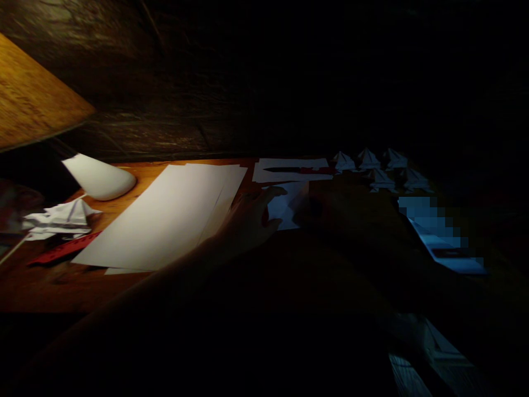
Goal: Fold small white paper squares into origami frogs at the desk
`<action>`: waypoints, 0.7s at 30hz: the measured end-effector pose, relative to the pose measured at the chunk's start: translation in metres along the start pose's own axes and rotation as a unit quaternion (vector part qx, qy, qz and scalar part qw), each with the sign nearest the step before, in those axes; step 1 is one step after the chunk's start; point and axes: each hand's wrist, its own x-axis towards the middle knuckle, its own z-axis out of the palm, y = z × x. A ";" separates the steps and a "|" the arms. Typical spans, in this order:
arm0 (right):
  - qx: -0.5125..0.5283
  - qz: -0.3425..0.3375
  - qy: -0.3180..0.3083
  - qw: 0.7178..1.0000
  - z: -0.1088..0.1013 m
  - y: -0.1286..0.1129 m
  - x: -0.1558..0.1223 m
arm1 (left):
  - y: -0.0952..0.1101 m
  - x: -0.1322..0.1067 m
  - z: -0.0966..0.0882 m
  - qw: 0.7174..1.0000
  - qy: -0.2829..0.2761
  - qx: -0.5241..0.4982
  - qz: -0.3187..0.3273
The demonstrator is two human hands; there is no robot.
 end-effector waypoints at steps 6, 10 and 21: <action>0.011 -0.004 -0.003 1.000 0.002 0.001 0.000 | 0.003 0.000 -0.001 0.999 -0.004 -0.041 0.005; -0.009 -0.014 0.001 1.000 0.001 -0.001 -0.001 | 0.003 0.001 -0.003 0.999 0.003 -0.036 0.017; -0.058 -0.065 -0.001 0.996 0.006 0.010 0.001 | 0.003 0.002 -0.007 0.999 -0.006 0.010 0.045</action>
